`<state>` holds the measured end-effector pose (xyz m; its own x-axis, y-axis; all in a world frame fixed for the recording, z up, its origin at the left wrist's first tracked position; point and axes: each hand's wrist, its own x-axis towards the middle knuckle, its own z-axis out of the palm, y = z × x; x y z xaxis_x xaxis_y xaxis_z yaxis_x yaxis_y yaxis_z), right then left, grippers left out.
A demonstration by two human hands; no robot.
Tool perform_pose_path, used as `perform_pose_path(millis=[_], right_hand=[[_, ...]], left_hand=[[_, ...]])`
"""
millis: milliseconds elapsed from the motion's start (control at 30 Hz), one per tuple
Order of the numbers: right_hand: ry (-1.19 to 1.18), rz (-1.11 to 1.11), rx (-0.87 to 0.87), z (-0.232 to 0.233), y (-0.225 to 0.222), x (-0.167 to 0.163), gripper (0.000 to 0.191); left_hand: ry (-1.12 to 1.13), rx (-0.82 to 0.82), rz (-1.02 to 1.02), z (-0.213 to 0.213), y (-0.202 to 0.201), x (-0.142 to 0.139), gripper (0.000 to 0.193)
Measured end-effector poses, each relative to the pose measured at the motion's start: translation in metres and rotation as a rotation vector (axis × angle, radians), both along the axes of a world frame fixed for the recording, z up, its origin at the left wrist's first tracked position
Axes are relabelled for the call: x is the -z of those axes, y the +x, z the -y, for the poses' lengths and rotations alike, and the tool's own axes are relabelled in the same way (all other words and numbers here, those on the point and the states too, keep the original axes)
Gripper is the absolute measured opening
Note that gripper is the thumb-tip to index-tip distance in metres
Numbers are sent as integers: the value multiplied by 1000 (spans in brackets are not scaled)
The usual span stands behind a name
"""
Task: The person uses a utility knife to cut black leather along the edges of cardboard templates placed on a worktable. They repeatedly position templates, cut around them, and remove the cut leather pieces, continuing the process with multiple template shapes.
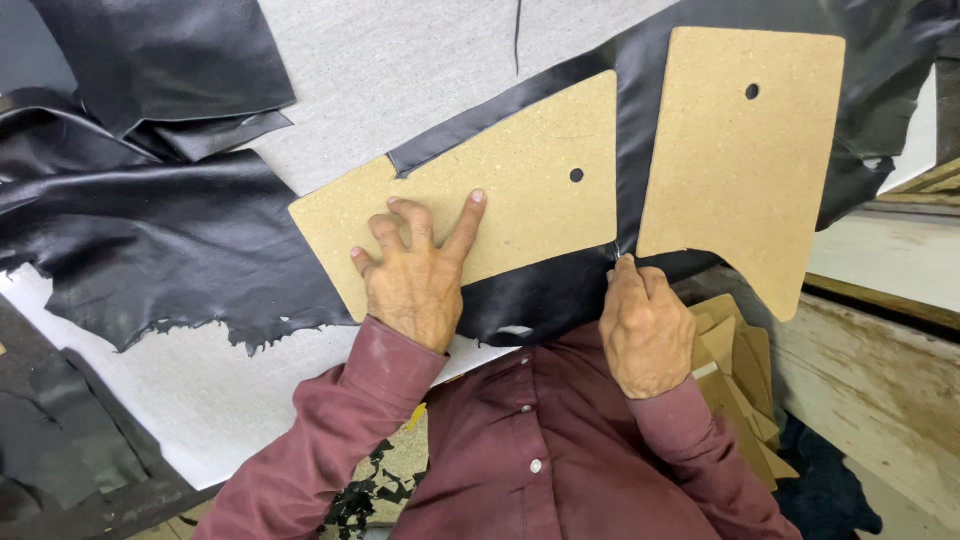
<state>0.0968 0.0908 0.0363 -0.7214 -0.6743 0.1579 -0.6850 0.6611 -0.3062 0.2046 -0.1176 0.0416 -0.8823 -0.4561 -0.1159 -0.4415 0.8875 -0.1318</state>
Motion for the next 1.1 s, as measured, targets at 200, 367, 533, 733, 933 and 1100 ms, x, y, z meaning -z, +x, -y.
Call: perform_pose_path(millis=[200, 367, 533, 733, 933, 1100], right_hand=[[-137, 172, -63, -15, -24, -5, 19], [-321, 459, 94, -36, -46, -20, 18], [-324, 174, -296, -11, -34, -20, 13], [-250, 38, -919, 90, 29, -5, 38], [-222, -31, -1045, 136, 72, -1, 36], [-194, -126, -1023, 145, 81, -6, 36]], left_hand=[[-25, -2, -17, -6, 1, -5, 80], [137, 36, -19, 14, 11, -14, 74], [361, 214, 45, 81, 33, -24, 72], [480, 247, 223, 106, 12, 1, 81], [494, 262, 235, 105, -6, 15, 78], [382, 294, 233, 98, -7, 30, 91]])
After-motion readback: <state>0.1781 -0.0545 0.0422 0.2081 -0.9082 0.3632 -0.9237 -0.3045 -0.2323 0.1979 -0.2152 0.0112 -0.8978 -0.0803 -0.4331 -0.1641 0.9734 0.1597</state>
